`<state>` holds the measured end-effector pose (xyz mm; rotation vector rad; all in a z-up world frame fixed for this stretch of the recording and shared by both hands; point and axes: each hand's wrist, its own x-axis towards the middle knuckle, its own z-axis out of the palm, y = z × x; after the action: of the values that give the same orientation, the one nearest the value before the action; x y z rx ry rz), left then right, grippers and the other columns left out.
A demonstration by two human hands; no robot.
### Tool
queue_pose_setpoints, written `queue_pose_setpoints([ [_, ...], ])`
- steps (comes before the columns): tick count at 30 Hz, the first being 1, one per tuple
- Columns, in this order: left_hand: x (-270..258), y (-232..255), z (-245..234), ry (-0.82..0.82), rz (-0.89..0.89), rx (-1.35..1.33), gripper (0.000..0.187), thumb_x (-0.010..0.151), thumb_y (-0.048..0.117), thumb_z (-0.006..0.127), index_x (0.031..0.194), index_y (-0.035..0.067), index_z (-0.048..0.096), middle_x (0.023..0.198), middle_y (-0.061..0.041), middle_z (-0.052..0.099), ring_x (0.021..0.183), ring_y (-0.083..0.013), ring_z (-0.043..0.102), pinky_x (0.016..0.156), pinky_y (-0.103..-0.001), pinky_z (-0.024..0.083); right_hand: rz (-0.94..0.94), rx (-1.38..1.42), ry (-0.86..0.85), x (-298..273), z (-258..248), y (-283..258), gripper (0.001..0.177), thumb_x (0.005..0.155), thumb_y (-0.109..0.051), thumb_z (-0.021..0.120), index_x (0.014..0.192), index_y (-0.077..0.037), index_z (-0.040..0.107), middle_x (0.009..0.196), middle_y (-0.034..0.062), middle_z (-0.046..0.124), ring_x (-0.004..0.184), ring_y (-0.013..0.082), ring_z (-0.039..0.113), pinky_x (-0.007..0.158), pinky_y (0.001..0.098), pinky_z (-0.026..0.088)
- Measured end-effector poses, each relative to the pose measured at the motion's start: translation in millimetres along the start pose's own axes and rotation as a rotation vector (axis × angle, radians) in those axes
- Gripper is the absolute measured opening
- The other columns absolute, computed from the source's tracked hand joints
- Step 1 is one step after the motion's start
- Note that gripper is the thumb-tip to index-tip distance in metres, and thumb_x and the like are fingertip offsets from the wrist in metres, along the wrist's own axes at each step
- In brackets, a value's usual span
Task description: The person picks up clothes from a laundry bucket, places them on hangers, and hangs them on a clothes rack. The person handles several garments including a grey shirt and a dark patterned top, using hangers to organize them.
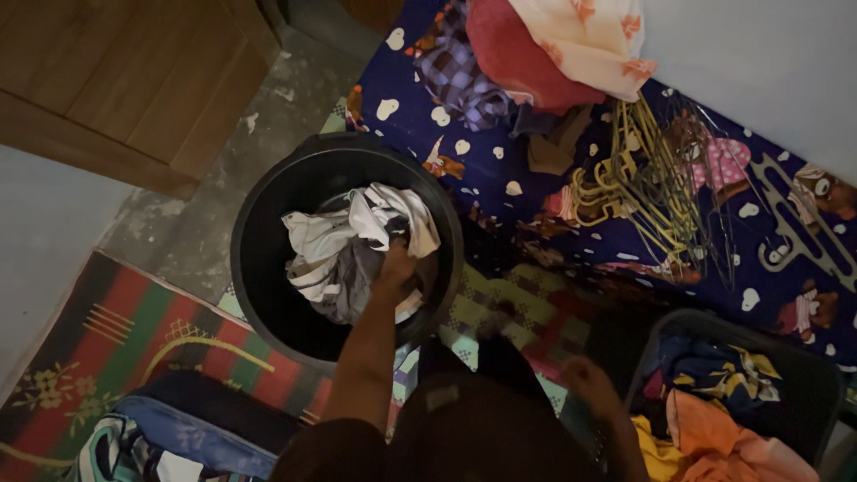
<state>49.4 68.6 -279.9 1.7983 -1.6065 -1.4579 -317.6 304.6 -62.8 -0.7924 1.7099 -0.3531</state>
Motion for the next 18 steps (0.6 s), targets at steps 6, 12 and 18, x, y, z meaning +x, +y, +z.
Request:
queue_pose_setpoints([
  [6, -17.5, 12.1, 19.7, 0.009, 0.024, -0.073, 0.07, 0.083, 0.02, 0.069, 0.147, 0.005, 0.044, 0.146, -0.029, 0.05, 0.127, -0.042, 0.059, 0.103, -0.044, 0.049, -0.051, -0.259, 0.074, 35.1, -3.1, -22.6, 0.027, 0.095, -0.03, 0.065, 0.11, -0.009, 0.07, 0.086, 0.0028, 0.075, 0.073, 0.0156, 0.069, 0.067, 0.0322, 0.056],
  [12, -57.7, 63.1, 75.6, 0.021, 0.227, -0.328, 0.083, 0.084, 0.025, 0.071, 0.155, 0.002, 0.036, 0.14, -0.03, 0.058, 0.127, -0.0394, 0.061, 0.104, -0.042, 0.05, 0.022, 0.031, -0.107, 88.1, 18.3, -82.1, 0.04, 0.099, -0.04, 0.059, 0.123, -0.009, 0.068, 0.105, 0.0054, 0.072, 0.095, 0.0189, 0.07, 0.082, 0.0356, 0.056],
  [18, -123.6, 139.6, 71.2, -0.286, 0.292, -0.377, 0.086, 0.087, 0.024, 0.068, 0.162, 0.011, 0.029, 0.138, -0.03, 0.06, 0.127, -0.0389, 0.062, 0.105, -0.043, 0.049, 0.182, 0.599, -0.281, 125.9, 55.9, -124.1, 0.049, 0.098, -0.045, 0.056, 0.134, -0.013, 0.057, 0.118, 0.0085, 0.067, 0.103, 0.0237, 0.068, 0.084, 0.0441, 0.056],
])
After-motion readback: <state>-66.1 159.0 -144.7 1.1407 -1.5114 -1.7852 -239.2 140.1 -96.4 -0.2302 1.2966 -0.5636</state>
